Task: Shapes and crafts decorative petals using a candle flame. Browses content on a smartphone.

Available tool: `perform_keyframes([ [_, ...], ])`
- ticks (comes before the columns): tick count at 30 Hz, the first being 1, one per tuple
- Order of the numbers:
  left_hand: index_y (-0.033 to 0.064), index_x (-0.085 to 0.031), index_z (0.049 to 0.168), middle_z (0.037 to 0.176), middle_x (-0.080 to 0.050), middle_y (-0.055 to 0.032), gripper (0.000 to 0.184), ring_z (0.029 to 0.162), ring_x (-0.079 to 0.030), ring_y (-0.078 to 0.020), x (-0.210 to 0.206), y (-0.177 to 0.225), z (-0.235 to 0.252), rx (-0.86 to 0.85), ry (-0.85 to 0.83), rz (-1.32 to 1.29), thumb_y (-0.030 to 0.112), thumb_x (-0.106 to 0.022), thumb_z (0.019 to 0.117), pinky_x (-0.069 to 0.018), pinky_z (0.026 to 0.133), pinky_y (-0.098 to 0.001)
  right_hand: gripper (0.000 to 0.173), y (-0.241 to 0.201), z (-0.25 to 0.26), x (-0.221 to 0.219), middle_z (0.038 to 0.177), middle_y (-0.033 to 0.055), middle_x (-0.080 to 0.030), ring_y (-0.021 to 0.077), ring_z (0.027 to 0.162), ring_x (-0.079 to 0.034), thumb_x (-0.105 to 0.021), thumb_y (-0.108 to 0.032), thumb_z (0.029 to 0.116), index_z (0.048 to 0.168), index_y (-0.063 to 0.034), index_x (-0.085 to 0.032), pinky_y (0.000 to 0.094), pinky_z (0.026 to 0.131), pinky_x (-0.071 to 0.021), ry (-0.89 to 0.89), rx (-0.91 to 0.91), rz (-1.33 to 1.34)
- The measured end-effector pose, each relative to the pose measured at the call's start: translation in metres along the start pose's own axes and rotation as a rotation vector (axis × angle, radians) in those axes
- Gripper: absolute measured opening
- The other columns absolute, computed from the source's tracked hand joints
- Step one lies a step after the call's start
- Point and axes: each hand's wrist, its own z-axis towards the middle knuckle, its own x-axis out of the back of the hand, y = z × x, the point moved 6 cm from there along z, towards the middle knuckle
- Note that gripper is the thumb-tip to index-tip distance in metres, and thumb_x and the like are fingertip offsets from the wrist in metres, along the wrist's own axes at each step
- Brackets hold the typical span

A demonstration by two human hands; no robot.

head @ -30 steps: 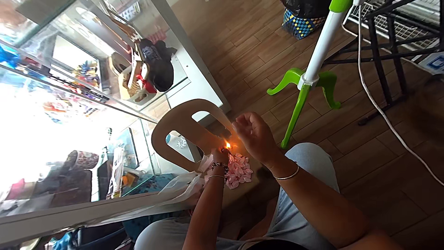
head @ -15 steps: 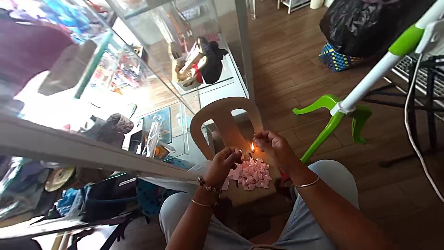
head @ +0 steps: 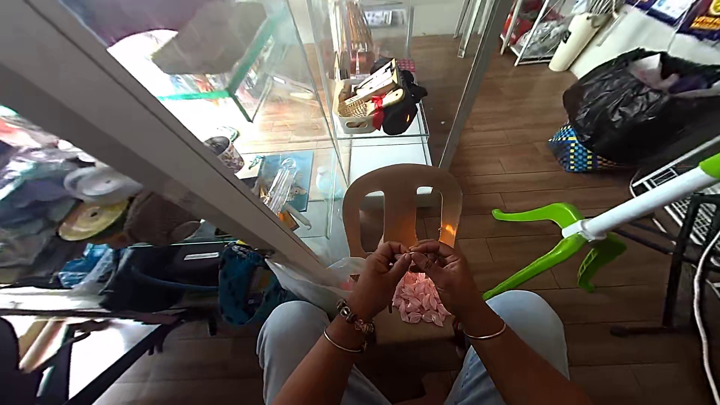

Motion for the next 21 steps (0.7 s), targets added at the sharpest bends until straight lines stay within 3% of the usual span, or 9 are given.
perform_keyframes([
  [6,0.0042,-0.062,0.101,0.082,-0.064,0.0054,0.004,0.075,-0.061,0.0001,0.009,0.0,-0.002,-0.021,0.075,0.09,0.006,-0.059,0.0997,-0.0525,0.073,-0.0188,0.01,0.002,0.003,-0.008,0.108,0.0047,-0.069,0.008,0.095,-0.068,-0.061,-0.002,0.0974,0.102,0.0008,-0.07,0.0242,0.086,-0.0589,0.009,0.069,-0.093],
  [8,0.0034,-0.062,0.101,0.082,-0.064,0.0042,0.005,0.074,-0.061,-0.0005,0.012,0.0,-0.002,-0.013,0.1,0.106,0.007,-0.059,0.1006,-0.0525,0.073,-0.0181,0.023,0.003,0.003,-0.005,0.128,0.0118,-0.064,0.0122,0.111,-0.066,-0.058,-0.008,0.1012,0.116,0.0048,-0.07,0.0271,0.094,-0.0573,-0.007,0.094,-0.213],
  [10,0.0029,-0.062,0.101,0.082,-0.064,0.0032,0.005,0.074,-0.062,-0.0012,0.013,-0.002,-0.002,-0.012,0.103,0.113,0.007,-0.059,0.1008,-0.0528,0.073,-0.0183,0.04,0.006,0.002,-0.001,0.145,0.0164,-0.054,0.0167,0.122,-0.063,-0.055,-0.013,0.1029,0.139,0.0054,-0.056,0.0299,0.1,-0.0548,-0.039,0.073,-0.255],
  [12,0.0032,-0.062,0.102,0.082,-0.064,0.003,0.005,0.075,-0.062,-0.001,0.01,-0.003,-0.002,-0.002,0.089,0.126,0.007,-0.059,0.1008,-0.0527,0.073,-0.0183,0.05,0.005,0.002,0.002,0.134,0.0142,-0.061,0.016,0.117,-0.065,-0.06,-0.009,0.0996,0.145,0.0059,-0.044,0.0288,0.099,-0.0553,-0.029,0.066,-0.194],
  [14,0.0026,-0.063,0.103,0.084,-0.065,0.0028,0.006,0.075,-0.061,0.0002,0.006,-0.005,-0.003,0.01,0.069,0.165,0.008,-0.06,0.1001,-0.0516,0.072,-0.0173,0.045,0.004,0.001,0.003,0.11,0.0074,-0.068,0.0112,0.102,-0.068,-0.064,-0.002,0.0953,0.136,0.0061,-0.047,0.0255,0.092,-0.0569,-0.003,0.084,-0.149],
  [16,0.0019,-0.065,0.104,0.085,-0.066,0.0023,0.009,0.075,-0.061,0.0006,0.001,-0.007,-0.003,0.044,0.053,0.196,0.009,-0.061,0.1,-0.0517,0.072,-0.0167,0.036,0.006,0.002,0.006,0.097,0.0034,-0.068,0.0076,0.092,-0.067,-0.065,0.0,0.0938,0.127,0.0052,-0.052,0.0226,0.086,-0.0569,0.014,0.085,-0.163],
  [21,0.0003,-0.062,0.116,0.1,-0.069,-0.0064,0.017,0.084,-0.069,-0.011,-0.003,-0.022,-0.007,0.362,0.055,-0.123,0.01,-0.052,0.1067,-0.0574,0.072,-0.0255,0.029,0.011,0.001,0.018,0.096,0.0048,-0.069,0.0079,0.089,-0.068,-0.065,0.0,0.0948,0.122,0.0027,-0.056,0.0229,0.083,-0.0577,0.023,-0.021,-0.235],
])
